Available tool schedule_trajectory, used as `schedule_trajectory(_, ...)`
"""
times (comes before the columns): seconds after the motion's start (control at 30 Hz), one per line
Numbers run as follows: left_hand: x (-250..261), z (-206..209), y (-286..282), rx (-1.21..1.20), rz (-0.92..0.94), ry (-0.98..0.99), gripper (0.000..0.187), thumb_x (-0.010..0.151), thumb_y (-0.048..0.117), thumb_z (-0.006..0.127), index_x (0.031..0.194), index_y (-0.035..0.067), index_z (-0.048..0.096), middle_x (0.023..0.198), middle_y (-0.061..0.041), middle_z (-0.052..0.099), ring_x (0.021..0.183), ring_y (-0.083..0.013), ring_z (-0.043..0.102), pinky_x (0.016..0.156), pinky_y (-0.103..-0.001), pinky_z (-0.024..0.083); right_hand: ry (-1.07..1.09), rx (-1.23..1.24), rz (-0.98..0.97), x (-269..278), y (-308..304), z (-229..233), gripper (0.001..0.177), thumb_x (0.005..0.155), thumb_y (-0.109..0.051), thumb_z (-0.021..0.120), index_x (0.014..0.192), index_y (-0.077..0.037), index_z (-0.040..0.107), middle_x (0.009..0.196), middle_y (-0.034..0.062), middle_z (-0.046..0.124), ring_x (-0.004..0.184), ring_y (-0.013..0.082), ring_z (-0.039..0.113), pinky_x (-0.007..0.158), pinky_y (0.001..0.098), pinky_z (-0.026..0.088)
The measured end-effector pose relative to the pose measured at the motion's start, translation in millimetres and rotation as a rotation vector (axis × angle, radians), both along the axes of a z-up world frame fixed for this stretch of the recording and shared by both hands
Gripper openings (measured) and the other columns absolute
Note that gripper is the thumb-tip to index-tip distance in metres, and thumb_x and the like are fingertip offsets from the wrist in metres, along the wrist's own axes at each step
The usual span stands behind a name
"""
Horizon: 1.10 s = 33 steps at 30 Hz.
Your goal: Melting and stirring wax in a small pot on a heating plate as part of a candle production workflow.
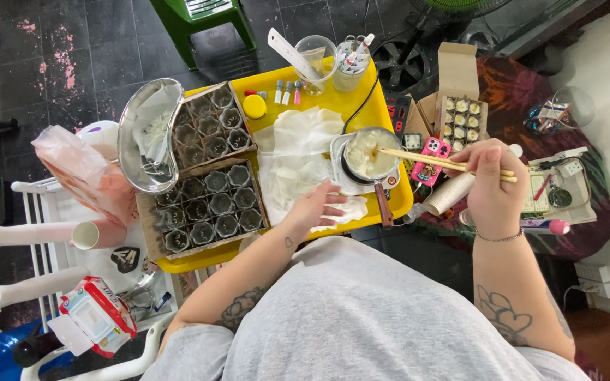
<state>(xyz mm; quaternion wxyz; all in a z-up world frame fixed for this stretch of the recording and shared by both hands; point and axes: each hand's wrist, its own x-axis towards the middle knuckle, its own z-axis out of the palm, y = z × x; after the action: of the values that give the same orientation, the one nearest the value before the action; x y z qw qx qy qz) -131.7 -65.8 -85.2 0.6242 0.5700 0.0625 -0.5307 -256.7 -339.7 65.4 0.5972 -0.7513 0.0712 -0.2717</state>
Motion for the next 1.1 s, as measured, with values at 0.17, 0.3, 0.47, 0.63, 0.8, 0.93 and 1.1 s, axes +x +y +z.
schedule_trajectory(0.17, 8.0, -3.6, 48.6, 0.252, -0.082, -0.564, 0.039, 0.097, 0.039, 0.063, 0.124, 0.011, 0.067, 0.116, -0.006, 0.076, 0.096, -0.0191, 0.070, 0.081, -0.034, 0.056, -0.063, 0.014, -0.085, -12.6, 17.5, 2.9, 0.054, 0.123, -0.038, 0.044, 0.088, 0.003, 0.050, 0.095, 0.0149, 0.062, 0.081, 0.0198, 0.066, 0.077, 0.0312, 0.059)
schedule_trajectory(0.3, 3.1, 29.2, 51.4, 0.241, -0.312, -1.118, 0.029, 0.090, 0.035, 0.073, 0.108, 0.013, 0.076, 0.113, -0.009, 0.074, 0.096, -0.0271, 0.070, 0.083, -0.038, 0.057, -0.164, 0.059, -0.175, -17.4, 39.2, -0.6, 0.054, 0.124, -0.039, 0.043, 0.091, 0.003, 0.051, 0.096, 0.0163, 0.063, 0.082, 0.0189, 0.064, 0.075, 0.0320, 0.060)
schedule_trajectory(0.47, -8.6, 13.0, 19.6, 0.195, -0.520, -1.422, 0.032, 0.082, 0.037, 0.077, 0.104, 0.014, 0.076, 0.107, -0.007, 0.073, 0.104, -0.0311, 0.065, 0.091, -0.047, 0.047, -0.126, -0.036, -0.274, -30.8, 64.9, -13.5, 0.056, 0.123, -0.039, 0.044, 0.088, 0.004, 0.050, 0.096, 0.0176, 0.062, 0.080, 0.0206, 0.065, 0.075, 0.0306, 0.057)
schedule_trajectory(0.63, -17.4, -18.4, 6.1, 0.170, -0.643, -1.643, 0.032, 0.077, 0.035, 0.079, 0.101, 0.014, 0.076, 0.100, -0.007, 0.068, 0.104, -0.0312, 0.062, 0.093, -0.051, 0.040, -0.161, 0.011, -0.363, -52.3, 82.9, -21.1, 0.057, 0.125, -0.039, 0.045, 0.087, 0.004, 0.051, 0.094, 0.0167, 0.058, 0.081, 0.0201, 0.062, 0.077, 0.0324, 0.058)
schedule_trajectory(0.8, -11.5, -30.2, 14.4, 0.131, -0.434, -1.690, 0.007, 0.080, 0.023, 0.078, 0.086, 0.019, 0.076, 0.092, 0.001, 0.069, 0.105, -0.0273, 0.063, 0.086, -0.047, 0.045, -0.178, 0.016, -0.452, -67.4, 100.3, -13.2, 0.058, 0.123, -0.040, 0.041, 0.086, 0.003, 0.050, 0.096, 0.0200, 0.064, 0.074, 0.0200, 0.063, 0.073, 0.0308, 0.056)
schedule_trajectory(0.93, 5.2, -7.0, 28.9, 0.175, -0.376, -1.561, 0.009, 0.075, 0.024, 0.081, 0.078, 0.017, 0.076, 0.085, 0.001, 0.072, 0.101, -0.0245, 0.065, 0.086, -0.045, 0.044, -0.183, 0.013, -0.458, -73.0, 105.4, -17.2, 0.058, 0.124, -0.040, 0.041, 0.086, 0.003, 0.049, 0.096, 0.0206, 0.064, 0.074, 0.0210, 0.063, 0.074, 0.0311, 0.056)
schedule_trajectory(1.1, 26.1, 8.8, 46.8, 0.081, -0.330, -1.373, 0.021, 0.078, 0.022, 0.083, 0.077, 0.007, 0.069, 0.098, -0.005, 0.076, 0.102, -0.0278, 0.067, 0.089, -0.042, 0.053, -0.189, -0.002, -0.453, -63.6, 111.2, -17.1, 0.057, 0.123, -0.040, 0.042, 0.088, 0.003, 0.050, 0.096, 0.0197, 0.064, 0.074, 0.0201, 0.063, 0.073, 0.0292, 0.055)
